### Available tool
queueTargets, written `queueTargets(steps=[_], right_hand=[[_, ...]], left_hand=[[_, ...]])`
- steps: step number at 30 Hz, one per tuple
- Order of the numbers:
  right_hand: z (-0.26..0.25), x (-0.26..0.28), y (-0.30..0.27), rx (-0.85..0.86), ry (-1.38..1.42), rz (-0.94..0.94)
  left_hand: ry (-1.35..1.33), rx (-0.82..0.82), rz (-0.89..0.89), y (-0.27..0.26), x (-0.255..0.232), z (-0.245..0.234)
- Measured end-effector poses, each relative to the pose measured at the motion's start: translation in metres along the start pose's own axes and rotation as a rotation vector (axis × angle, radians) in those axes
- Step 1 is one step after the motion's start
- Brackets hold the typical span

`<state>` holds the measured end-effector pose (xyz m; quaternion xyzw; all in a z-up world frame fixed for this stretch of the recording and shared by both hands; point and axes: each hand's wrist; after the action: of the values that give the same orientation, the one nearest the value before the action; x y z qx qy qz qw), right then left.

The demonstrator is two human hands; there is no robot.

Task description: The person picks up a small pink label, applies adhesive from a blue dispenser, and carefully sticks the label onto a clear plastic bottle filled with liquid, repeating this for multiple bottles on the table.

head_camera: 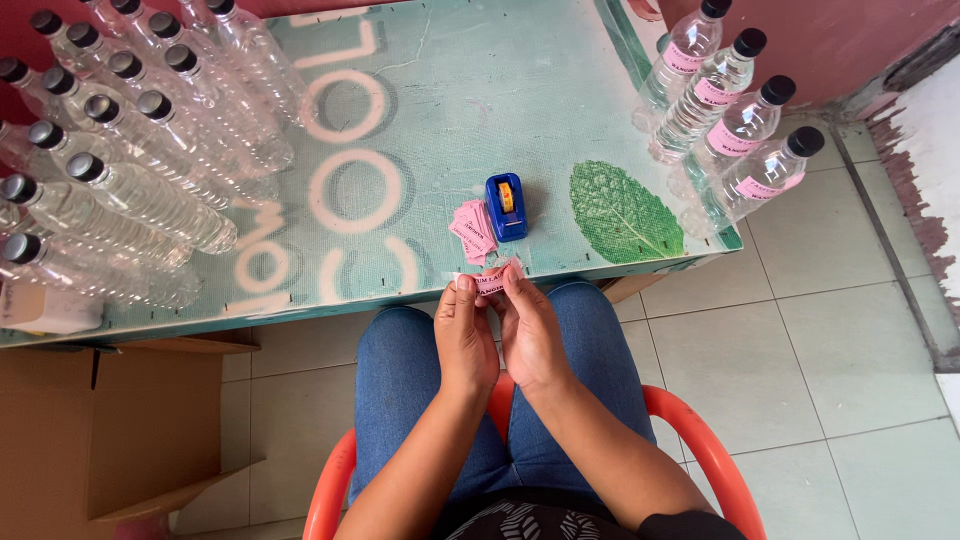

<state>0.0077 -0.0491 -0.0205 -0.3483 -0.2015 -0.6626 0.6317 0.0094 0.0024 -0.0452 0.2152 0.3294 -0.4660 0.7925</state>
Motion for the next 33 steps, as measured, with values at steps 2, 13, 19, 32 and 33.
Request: queueTargets(steps=[2, 13, 19, 32, 33], right_hand=[[0.001, -0.002, 0.0, 0.0, -0.001, -0.003], [0.013, -0.022, -0.001, 0.068, -0.075, -0.07], [0.049, -0.023, 0.009, 0.057, -0.03, -0.049], [0.145, -0.107, 0.02, 0.2, 0.083, 0.091], [0.15, -0.116, 0.018, 0.213, 0.084, 0.13]], left_hand=[[-0.002, -0.014, 0.015, 0.001, 0.001, -0.001], [-0.019, -0.078, 0.12, 0.017, -0.005, -0.012], [-0.023, -0.118, 0.178, 0.032, -0.012, -0.025], [-0.049, -0.335, 0.38, 0.118, -0.069, -0.108], [-0.009, -0.382, 0.431, 0.126, -0.077, -0.118]])
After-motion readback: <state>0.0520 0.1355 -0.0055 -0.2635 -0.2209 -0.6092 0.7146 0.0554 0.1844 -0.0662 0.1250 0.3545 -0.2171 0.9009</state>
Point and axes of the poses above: each hand's wrist, its own y-axis towards the middle knuckle, its own z-axis out of the palm, x = y × z, and after that the axes turned 5 degrees about -z, right-handed
